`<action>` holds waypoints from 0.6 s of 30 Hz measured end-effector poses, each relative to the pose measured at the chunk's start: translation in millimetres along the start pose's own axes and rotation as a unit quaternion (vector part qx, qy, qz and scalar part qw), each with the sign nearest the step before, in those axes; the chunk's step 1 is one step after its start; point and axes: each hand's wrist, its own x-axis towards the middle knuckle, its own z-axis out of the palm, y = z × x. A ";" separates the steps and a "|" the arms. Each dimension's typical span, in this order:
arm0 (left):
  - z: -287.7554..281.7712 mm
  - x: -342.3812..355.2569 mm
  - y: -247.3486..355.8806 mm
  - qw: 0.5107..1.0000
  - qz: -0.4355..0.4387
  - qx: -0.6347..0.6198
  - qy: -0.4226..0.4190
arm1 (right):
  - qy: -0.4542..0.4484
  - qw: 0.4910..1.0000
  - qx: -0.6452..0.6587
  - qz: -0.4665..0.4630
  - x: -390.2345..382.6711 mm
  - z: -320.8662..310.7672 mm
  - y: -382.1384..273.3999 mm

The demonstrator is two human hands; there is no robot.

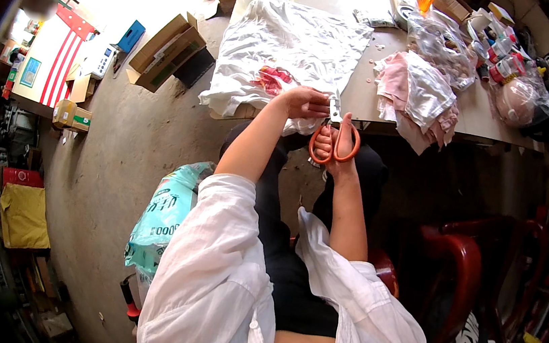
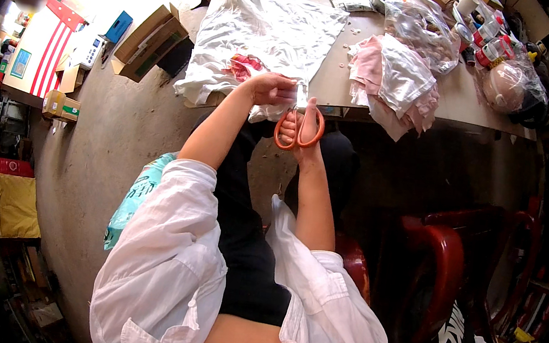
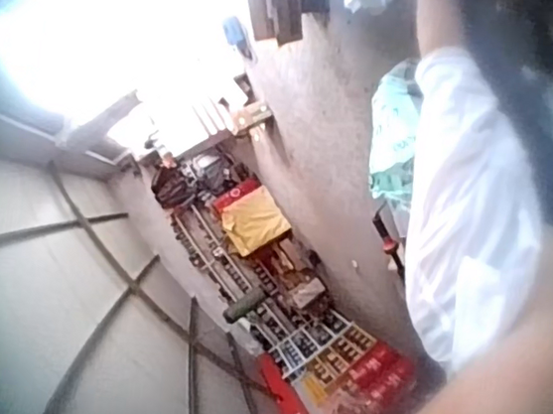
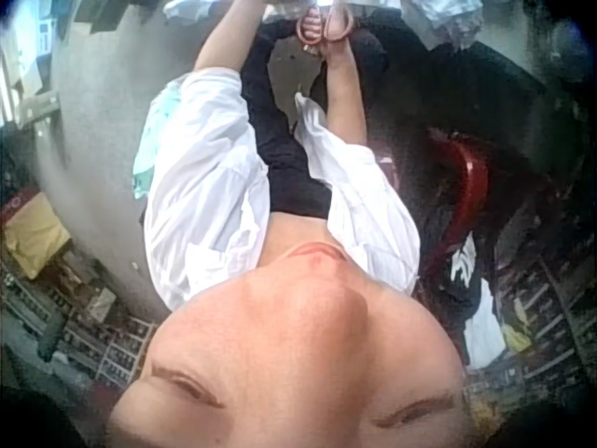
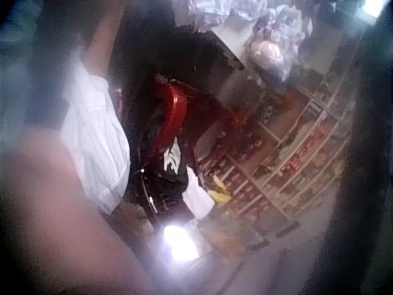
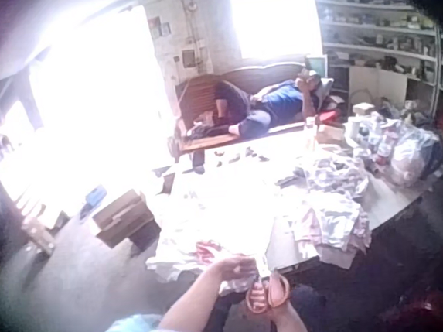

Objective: The person uses orange-handled scissors to cut a white t-shirt with a red graphic on a low table. They repeatedly trim the edges and cut away sections of the fabric, placing the cut pieces aside.

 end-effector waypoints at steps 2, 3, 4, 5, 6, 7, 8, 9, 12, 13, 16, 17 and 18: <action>32.7 -7.6 -0.5 0.998 0.026 0.011 0.057 | 0.056 0.996 -0.063 -0.022 0.4 -1.7 -2.0; 34.1 -3.4 0.0 0.996 0.003 -0.002 0.086 | 0.063 0.994 -0.083 -0.027 0.0 0.9 -0.7; 38.3 -5.5 0.0 0.995 0.016 0.014 0.093 | 0.080 0.990 -0.111 -0.043 1.1 1.2 0.7; 43.9 -8.8 -0.4 0.994 0.029 0.031 0.099 | 0.098 0.984 -0.139 -0.059 2.3 1.5 2.3; 47.9 -9.8 -0.6 0.992 0.041 0.048 0.105 | 0.115 0.976 -0.167 -0.075 2.4 1.1 2.3; 32.3 -5.9 -4.6 0.992 0.045 0.051 0.105 | 0.085 0.982 -0.160 -0.052 2.8 0.1 4.8; 29.2 -3.3 -8.3 0.990 0.062 0.050 0.119 | 0.075 0.987 -0.134 -0.054 -0.8 6.8 6.3; 26.9 0.0 -12.4 0.987 0.080 0.048 0.133 | 0.064 0.990 -0.108 -0.056 -5.5 13.3 9.2; 31.3 4.1 -12.1 0.981 0.103 0.053 0.153 | -0.005 0.999 -0.033 -0.016 -9.5 10.6 4.3; 31.0 3.4 -13.5 0.983 0.102 0.059 0.143 | -0.006 1.000 -0.016 -0.008 -13.8 15.3 3.0; 29.7 -0.9 -17.8 0.986 0.082 0.112 0.088 | 0.012 1.000 0.018 -0.017 -12.6 16.6 -0.8; 29.7 -2.5 -18.4 0.986 0.073 0.137 0.064 | 0.006 0.999 0.037 -0.019 -12.6 16.8 -3.6; 30.0 -3.4 -18.4 0.984 0.064 0.160 0.041 | -0.001 0.998 0.057 -0.020 -12.6 17.1 -5.5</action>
